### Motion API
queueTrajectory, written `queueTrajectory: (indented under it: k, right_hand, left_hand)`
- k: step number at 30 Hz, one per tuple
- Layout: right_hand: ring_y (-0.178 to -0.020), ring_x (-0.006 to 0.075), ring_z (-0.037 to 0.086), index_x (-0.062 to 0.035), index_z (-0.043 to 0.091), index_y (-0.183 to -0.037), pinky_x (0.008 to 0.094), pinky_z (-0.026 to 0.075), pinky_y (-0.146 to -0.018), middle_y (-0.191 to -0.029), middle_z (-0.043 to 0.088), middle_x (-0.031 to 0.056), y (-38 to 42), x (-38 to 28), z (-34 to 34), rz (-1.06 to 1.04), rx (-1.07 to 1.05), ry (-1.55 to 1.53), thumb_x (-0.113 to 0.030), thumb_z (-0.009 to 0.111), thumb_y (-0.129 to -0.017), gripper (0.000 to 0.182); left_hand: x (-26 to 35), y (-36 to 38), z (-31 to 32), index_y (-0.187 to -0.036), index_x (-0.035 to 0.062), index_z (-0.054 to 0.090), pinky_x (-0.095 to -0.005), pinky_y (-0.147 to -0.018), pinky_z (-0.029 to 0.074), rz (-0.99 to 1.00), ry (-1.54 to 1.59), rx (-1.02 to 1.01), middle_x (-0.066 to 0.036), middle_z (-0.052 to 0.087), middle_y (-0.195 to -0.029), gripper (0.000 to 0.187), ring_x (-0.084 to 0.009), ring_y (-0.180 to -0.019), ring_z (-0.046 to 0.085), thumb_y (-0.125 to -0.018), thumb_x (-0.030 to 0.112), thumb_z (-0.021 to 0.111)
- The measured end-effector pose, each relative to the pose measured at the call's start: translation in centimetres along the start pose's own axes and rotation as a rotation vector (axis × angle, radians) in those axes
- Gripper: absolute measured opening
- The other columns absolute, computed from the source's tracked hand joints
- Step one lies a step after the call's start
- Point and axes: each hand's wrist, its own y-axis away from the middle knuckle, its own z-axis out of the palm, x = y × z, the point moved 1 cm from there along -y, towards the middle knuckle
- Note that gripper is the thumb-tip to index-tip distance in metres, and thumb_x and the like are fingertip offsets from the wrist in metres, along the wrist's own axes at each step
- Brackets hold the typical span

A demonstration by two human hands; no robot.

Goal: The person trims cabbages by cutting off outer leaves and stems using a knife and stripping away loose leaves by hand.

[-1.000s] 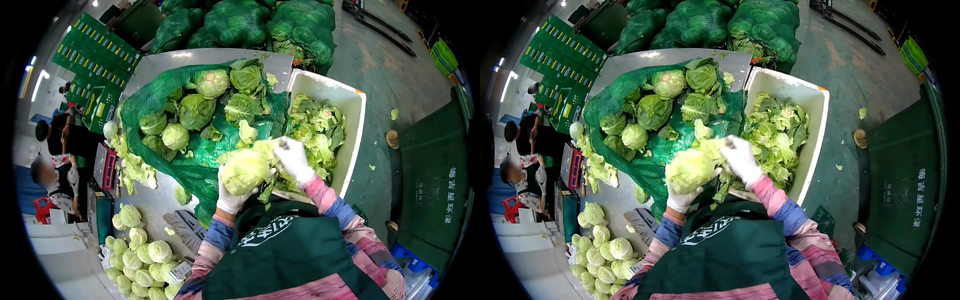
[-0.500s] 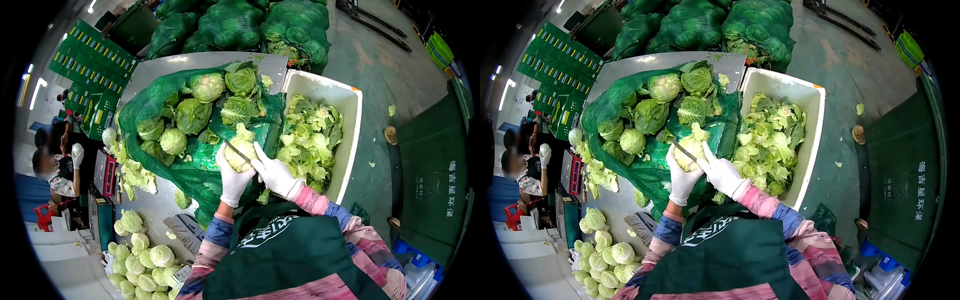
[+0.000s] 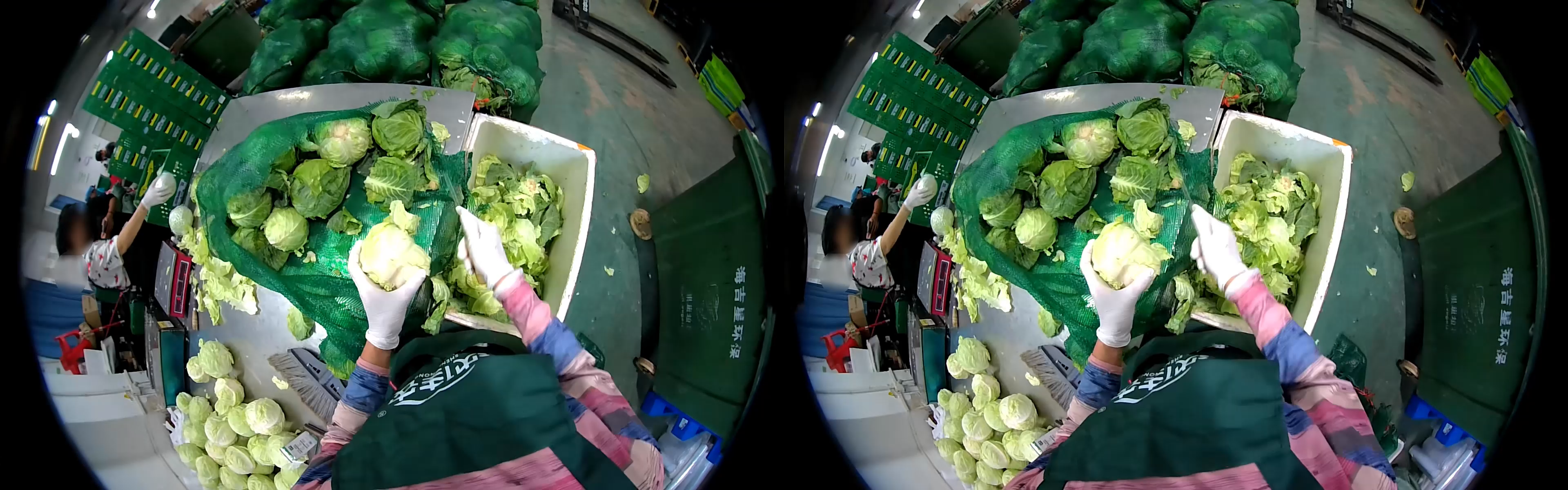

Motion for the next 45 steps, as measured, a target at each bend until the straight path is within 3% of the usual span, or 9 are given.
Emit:
queueTrajectory:
  k: [11, 15, 18, 22, 26, 28, 29, 37, 45]
  right_hand:
    - [-0.06, 0.0418, 0.059, -0.0171, 0.024, -0.151, 0.0447, 0.045, -0.056, -0.065, 0.06, 0.0239, 4.4, -1.8, 4.4, -0.501, -0.271, 0.753, -0.048, 0.049, -0.095, 0.069]
    - [-0.04, 0.0061, 0.047, -0.0091, 0.062, -0.123, 0.0262, 0.038, -0.037, -0.051, 0.053, 0.0006, 3.2, -1.4, 4.2, -0.102, -0.186, -0.118, -0.041, 0.054, -0.097, 0.041]
    - [-0.035, 0.0075, 0.043, -0.0041, 0.061, -0.115, 0.0236, 0.036, -0.033, -0.051, 0.05, -0.0013, -0.1, -1.8, -0.1, -0.052, 0.062, -0.065, -0.044, 0.042, -0.101, 0.047]
    - [-0.041, 0.0094, 0.051, -0.0093, 0.005, -0.153, 0.0224, 0.042, -0.039, -0.074, 0.066, 0.0088, -0.3, -1.4, -0.6, -0.136, 0.052, 0.191, -0.037, 0.054, -0.096, 0.08]
    - [-0.056, 0.0075, 0.057, -0.0117, 0.024, -0.151, 0.0226, 0.047, -0.05, -0.099, 0.068, 0.0075, 2.1, -2.5, 2.8, -0.167, -0.282, 0.039, -0.034, 0.06, -0.094, 0.071]
    - [-0.078, 0.0055, 0.057, -0.0055, 0.052, -0.136, 0.022, 0.049, -0.071, -0.099, 0.066, 0.0014, 1.3, -1.0, 4.5, -0.497, -0.266, 0.046, -0.033, 0.063, -0.093, 0.052]
    - [-0.087, 0.0053, 0.055, -0.0031, 0.06, -0.126, 0.0229, 0.047, -0.08, -0.098, 0.066, 0.0012, 1.7, -1.5, 4.2, -0.274, -0.297, 0.077, -0.03, 0.067, -0.091, 0.045]
    - [-0.056, 0.0094, 0.054, -0.0014, 0.067, -0.084, 0.0262, 0.044, -0.054, -0.059, 0.056, 0.0013, 1.1, 0.3, 3.1, -0.383, -0.124, 0.374, -0.037, 0.074, -0.082, 0.036]
    - [-0.054, 0.006, 0.054, -0.0001, 0.067, -0.096, 0.0212, 0.043, -0.048, -0.073, 0.063, 0.0, 0.5, 0.0, 0.6, -0.107, -0.084, 0.141, -0.025, 0.069, -0.088, 0.026]
  left_hand:
    - [-0.6, -0.3, -0.3, -0.139, -0.0019, 0.026, -0.0388, -0.108, 0.029, 0.019, -0.086, 0.006, -0.015, 0.035, -0.13, 0.097, -0.0274, -0.124, 0.036, -0.062, 0.008, 0.084]
    - [1.2, 0.1, 0.3, -0.139, 0.0011, 0.027, -0.0386, -0.107, 0.033, 0.066, -0.082, 0.072, -0.013, 0.036, -0.131, 0.094, -0.0257, -0.124, 0.039, -0.064, 0.006, 0.082]
    - [1.8, 0.8, -0.5, -0.14, 0.0081, 0.03, -0.0375, -0.104, 0.04, -0.122, 0.177, 0.034, -0.009, 0.041, -0.132, 0.088, -0.0231, -0.122, 0.045, -0.067, 0.002, 0.079]
    - [0.4, 0.0, -2.1, -0.141, 0.0076, 0.033, -0.0435, -0.105, 0.041, -0.381, 0.732, -0.152, -0.012, 0.044, -0.137, 0.079, -0.0283, -0.126, 0.045, -0.076, 0.023, 0.074]
    - [0.9, 0.1, -1.5, -0.144, 0.0106, 0.033, -0.0443, -0.108, 0.038, -0.644, 1.315, -0.296, -0.013, 0.047, -0.138, 0.071, -0.0282, -0.126, 0.047, -0.086, 0.036, 0.065]
    - [-0.2, 0.1, -1.8, -0.142, 0.0082, 0.035, -0.0438, -0.107, 0.039, -0.672, 1.124, -0.295, -0.013, 0.047, -0.138, 0.066, -0.0278, -0.126, 0.048, -0.089, 0.036, 0.062]
    - [-0.8, -0.1, -1.9, -0.141, 0.0059, 0.036, -0.0433, -0.105, 0.04, -0.692, 0.937, -0.295, -0.013, 0.048, -0.137, 0.062, -0.0275, -0.126, 0.048, -0.092, 0.036, 0.059]
    - [-3.2, -0.6, -2.2, -0.127, -0.0011, 0.049, -0.0306, -0.093, 0.047, -0.534, 0.417, -0.324, -0.008, 0.057, -0.121, 0.042, -0.0147, -0.112, 0.054, -0.089, 0.011, 0.063]
    - [-2.5, 0.1, -1.9, -0.145, 0.0082, 0.034, -0.0447, -0.104, 0.042, -0.793, 1.01, -0.356, -0.014, 0.046, -0.141, 0.066, -0.0297, -0.126, 0.05, -0.097, 0.053, 0.041]
